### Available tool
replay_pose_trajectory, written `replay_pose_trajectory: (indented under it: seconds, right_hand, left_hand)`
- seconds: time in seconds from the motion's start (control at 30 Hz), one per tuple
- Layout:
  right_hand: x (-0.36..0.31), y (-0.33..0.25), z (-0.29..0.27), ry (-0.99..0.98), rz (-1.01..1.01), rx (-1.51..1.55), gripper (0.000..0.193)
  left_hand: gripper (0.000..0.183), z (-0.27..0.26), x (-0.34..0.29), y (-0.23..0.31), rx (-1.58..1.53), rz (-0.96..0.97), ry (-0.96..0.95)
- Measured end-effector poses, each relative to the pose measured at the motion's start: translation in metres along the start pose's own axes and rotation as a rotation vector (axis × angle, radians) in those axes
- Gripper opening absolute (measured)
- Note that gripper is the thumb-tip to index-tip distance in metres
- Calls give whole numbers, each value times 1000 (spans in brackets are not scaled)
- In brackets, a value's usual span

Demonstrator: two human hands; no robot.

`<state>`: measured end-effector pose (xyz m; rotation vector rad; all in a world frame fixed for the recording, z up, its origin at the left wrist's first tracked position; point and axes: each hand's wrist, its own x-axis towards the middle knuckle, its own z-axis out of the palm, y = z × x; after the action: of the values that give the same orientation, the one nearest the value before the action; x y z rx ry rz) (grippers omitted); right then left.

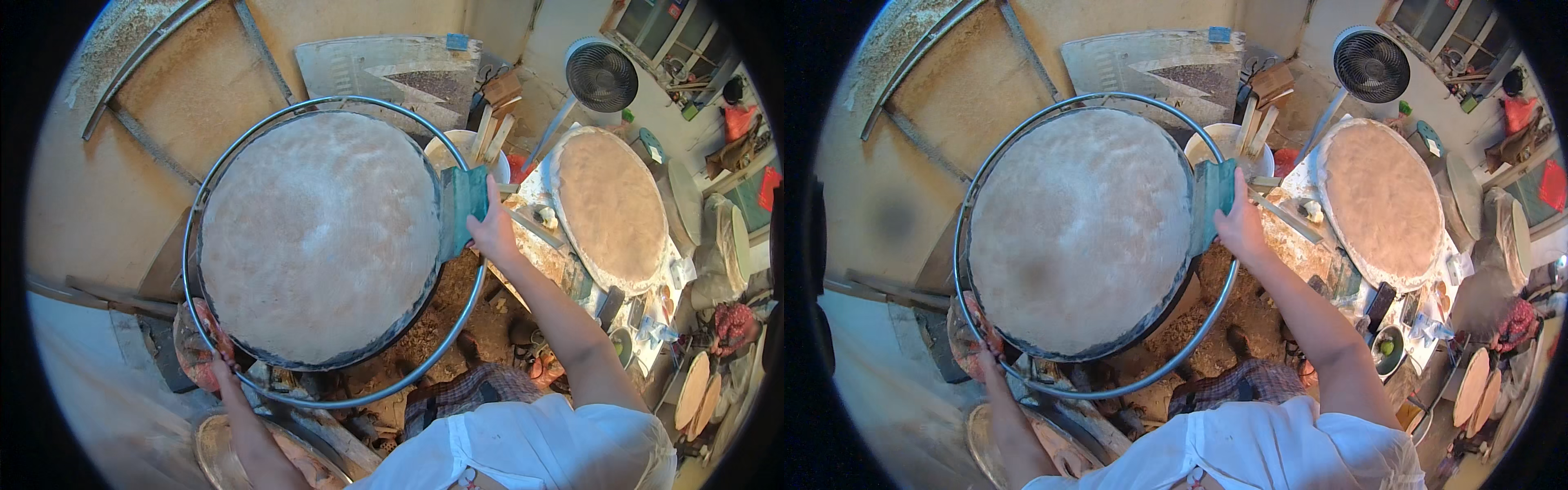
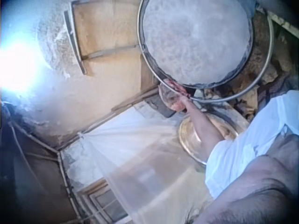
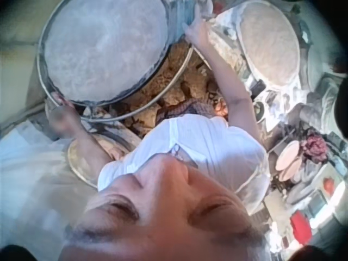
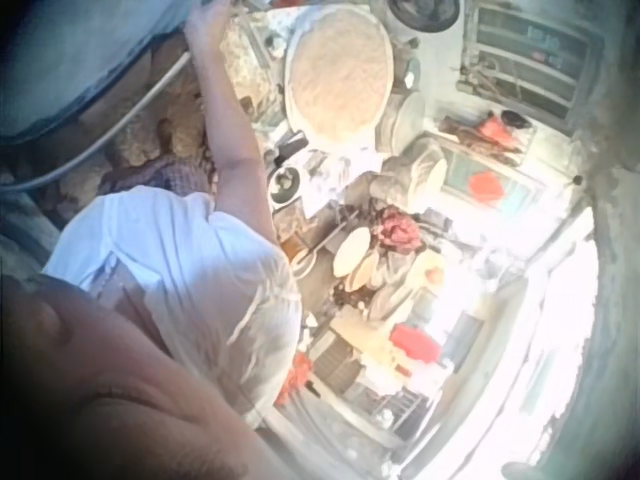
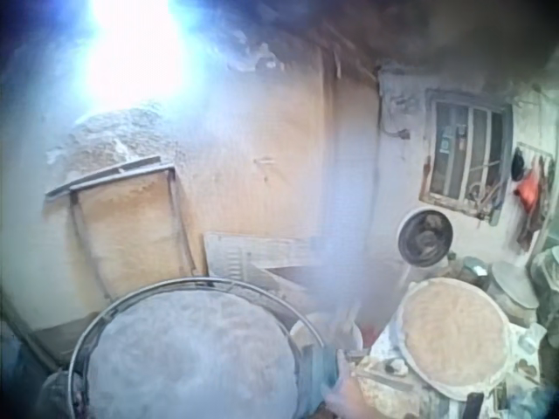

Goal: The person scoops batter from a metal bowl and spreads it in a circular motion on a large inverted wok-like pan. They use a wooden stick to smooth the batter, then lift the cooked crepe and place it on a nearby surface. The process is repeated with additional batter.

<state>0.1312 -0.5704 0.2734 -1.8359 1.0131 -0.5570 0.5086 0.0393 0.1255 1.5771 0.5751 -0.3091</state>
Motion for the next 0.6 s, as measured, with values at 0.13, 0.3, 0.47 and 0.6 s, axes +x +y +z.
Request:
replay_pose_trajectory:
  seconds: [0.13, 0.3, 0.47, 0.6]
  right_hand:
    - [-30, -3, 5, -104, -34, -132, 87]
    - [-61, -8, 26, -223, 3, -99, 87]
    - [-64, -2, 47, -268, -155, -70, 89]
    - [-51, -1, 35, -258, -125, -158, 89]
  left_hand:
    - [36, 20, -91, -83, -191, 101, 15]
    - [48, 141, -338, -188, -151, -245, 168]
    - [49, 215, -455, -79, 135, -216, -834]
    - [71, 242, -522, 86, -671, 225, -1195]
